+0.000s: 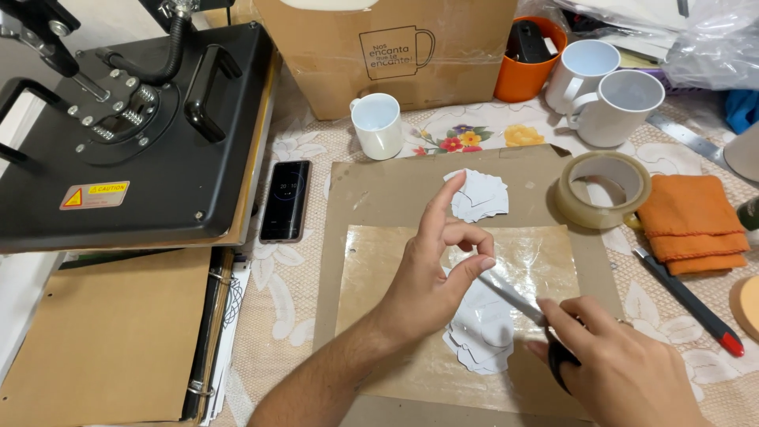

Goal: Cutting and peeling individual stickers from a sheet to prepare them for application.

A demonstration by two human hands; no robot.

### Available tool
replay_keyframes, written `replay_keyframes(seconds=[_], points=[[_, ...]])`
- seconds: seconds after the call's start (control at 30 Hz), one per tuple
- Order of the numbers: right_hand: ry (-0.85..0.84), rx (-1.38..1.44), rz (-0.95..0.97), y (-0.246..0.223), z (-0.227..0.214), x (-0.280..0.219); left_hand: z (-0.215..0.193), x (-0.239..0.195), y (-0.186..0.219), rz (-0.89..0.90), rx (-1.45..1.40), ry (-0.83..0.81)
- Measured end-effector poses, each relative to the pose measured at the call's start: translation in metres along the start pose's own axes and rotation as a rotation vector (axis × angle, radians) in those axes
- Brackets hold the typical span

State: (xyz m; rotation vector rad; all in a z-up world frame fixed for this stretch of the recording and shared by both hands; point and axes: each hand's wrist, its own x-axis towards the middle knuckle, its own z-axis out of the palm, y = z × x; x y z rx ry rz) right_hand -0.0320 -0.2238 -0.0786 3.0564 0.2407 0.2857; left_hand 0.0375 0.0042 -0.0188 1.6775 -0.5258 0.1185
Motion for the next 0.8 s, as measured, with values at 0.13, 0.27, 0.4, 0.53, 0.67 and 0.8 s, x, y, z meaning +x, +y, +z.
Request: replay_keyframes(seconds=[0.13,0.27,0.4,0.53,0.67,0.8], points=[[-0.528,0.116,-0.025,0.012,0.001,0.015,0.000,0.000,0.018,-0.017,0.002,0.038],[-0.598,-0.039,0.100,0.038,0.000,0.025,-0.006,0.002,0.034,-0.199,-0.146,0.126],[-0.755,-0.113,0.201,0.060,0.008,0.031,-0.012,0.003,0.029,-0.167,-0.189,0.174],[-0.281,-0.107,0.113,0.044,-0.002,0.031,-0.013,0.005,0.026,-0.172,-0.371,0.155],[0.206,0.965,-0.162,-0.003,-0.046,0.063,-0.012,0.006,0.023,-0.146,-0.402,0.140],[0.033,1.377,0.046,-0.031,-0.054,0.085,-0.014,0.005,0.025,-0.127,-0.434,0.121]])
